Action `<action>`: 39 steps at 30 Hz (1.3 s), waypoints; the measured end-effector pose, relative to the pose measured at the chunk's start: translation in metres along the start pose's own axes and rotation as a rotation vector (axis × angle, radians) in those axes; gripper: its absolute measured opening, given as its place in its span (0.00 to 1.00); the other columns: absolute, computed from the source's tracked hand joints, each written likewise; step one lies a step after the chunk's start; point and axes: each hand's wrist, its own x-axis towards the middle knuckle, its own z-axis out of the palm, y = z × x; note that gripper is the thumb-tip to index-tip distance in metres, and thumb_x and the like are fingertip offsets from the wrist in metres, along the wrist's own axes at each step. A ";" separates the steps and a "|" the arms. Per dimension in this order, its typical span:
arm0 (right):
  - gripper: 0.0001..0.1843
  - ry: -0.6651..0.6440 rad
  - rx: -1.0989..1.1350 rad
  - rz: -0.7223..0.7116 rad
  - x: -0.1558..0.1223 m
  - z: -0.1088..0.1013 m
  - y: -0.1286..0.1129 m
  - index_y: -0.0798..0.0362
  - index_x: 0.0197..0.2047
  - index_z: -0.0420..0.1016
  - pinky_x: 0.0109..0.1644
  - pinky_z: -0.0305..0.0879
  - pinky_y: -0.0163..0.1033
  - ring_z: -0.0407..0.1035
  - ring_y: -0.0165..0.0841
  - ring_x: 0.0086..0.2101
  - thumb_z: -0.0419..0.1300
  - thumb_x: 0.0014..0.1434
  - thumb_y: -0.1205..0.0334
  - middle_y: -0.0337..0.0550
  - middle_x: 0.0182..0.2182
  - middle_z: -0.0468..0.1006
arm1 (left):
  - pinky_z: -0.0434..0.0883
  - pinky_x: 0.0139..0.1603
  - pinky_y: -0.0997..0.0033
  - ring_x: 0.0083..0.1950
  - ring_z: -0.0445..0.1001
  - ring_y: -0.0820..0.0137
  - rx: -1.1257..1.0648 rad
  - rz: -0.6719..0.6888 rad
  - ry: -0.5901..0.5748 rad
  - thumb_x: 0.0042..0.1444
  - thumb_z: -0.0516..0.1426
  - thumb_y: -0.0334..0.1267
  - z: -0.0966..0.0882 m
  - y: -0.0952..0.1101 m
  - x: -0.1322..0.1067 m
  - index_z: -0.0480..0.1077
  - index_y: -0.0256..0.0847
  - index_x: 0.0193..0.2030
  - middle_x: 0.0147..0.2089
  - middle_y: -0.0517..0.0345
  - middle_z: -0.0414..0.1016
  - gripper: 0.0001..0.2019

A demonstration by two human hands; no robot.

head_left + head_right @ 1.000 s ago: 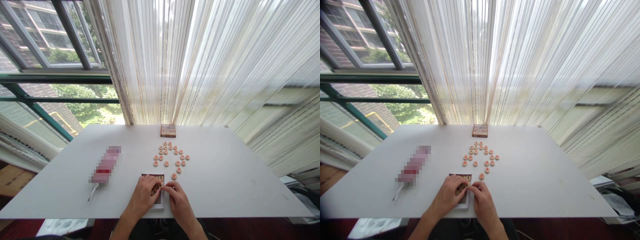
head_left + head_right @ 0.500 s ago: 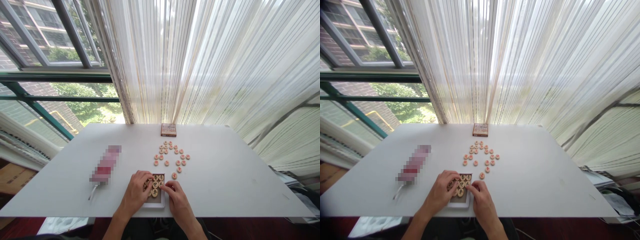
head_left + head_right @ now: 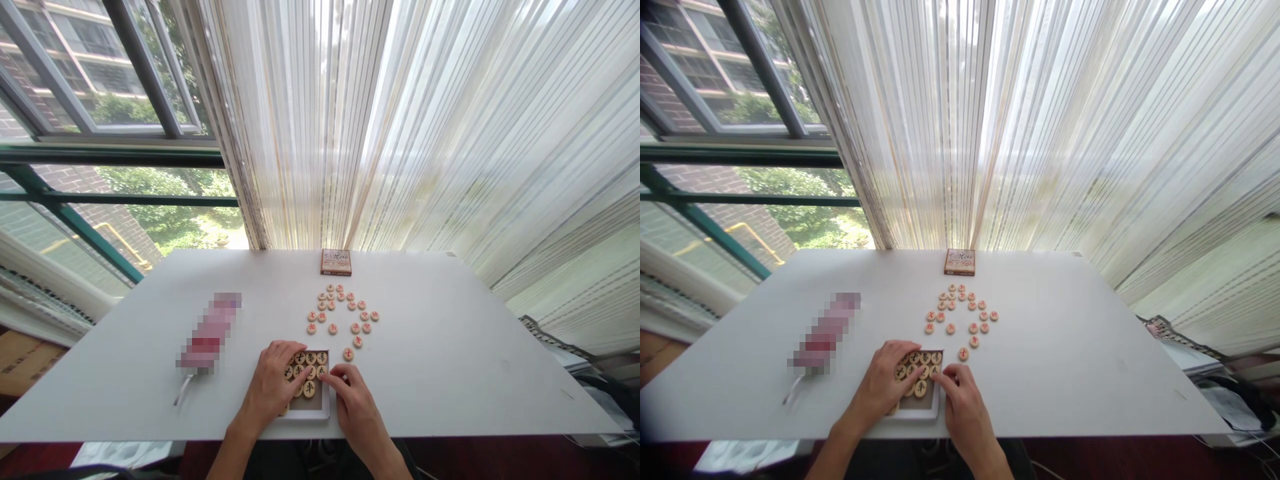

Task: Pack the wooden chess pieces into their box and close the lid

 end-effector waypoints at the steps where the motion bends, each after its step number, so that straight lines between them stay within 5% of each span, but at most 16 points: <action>1: 0.31 0.000 0.003 -0.001 0.000 0.000 0.000 0.46 0.56 0.74 0.53 0.72 0.46 0.70 0.38 0.46 0.48 0.58 0.83 0.49 0.46 0.70 | 0.69 0.54 0.53 0.54 0.71 0.56 0.000 0.004 -0.001 0.58 0.62 0.41 0.000 0.000 0.000 0.71 0.48 0.53 0.50 0.53 0.76 0.15; 15: 0.21 0.058 0.089 0.079 0.002 -0.005 -0.004 0.46 0.53 0.75 0.52 0.70 0.43 0.71 0.38 0.45 0.51 0.64 0.75 0.48 0.44 0.72 | 0.70 0.58 0.54 0.56 0.71 0.60 -0.073 0.017 0.074 0.64 0.56 0.41 -0.009 -0.015 0.019 0.72 0.47 0.51 0.52 0.54 0.76 0.10; 27: 0.18 0.083 0.128 0.096 0.004 -0.008 -0.006 0.47 0.51 0.76 0.51 0.71 0.40 0.73 0.37 0.44 0.52 0.65 0.72 0.46 0.43 0.75 | 0.70 0.59 0.58 0.55 0.73 0.62 -0.175 0.034 0.200 0.65 0.55 0.42 -0.034 -0.015 0.068 0.73 0.46 0.49 0.51 0.54 0.77 0.10; 39: 0.15 0.136 0.136 0.101 0.004 -0.009 -0.006 0.47 0.46 0.77 0.48 0.70 0.38 0.74 0.36 0.42 0.52 0.64 0.72 0.44 0.40 0.78 | 0.74 0.47 0.66 0.46 0.77 0.64 -0.192 0.069 -0.058 0.62 0.55 0.42 -0.010 -0.036 0.129 0.76 0.45 0.47 0.46 0.55 0.80 0.11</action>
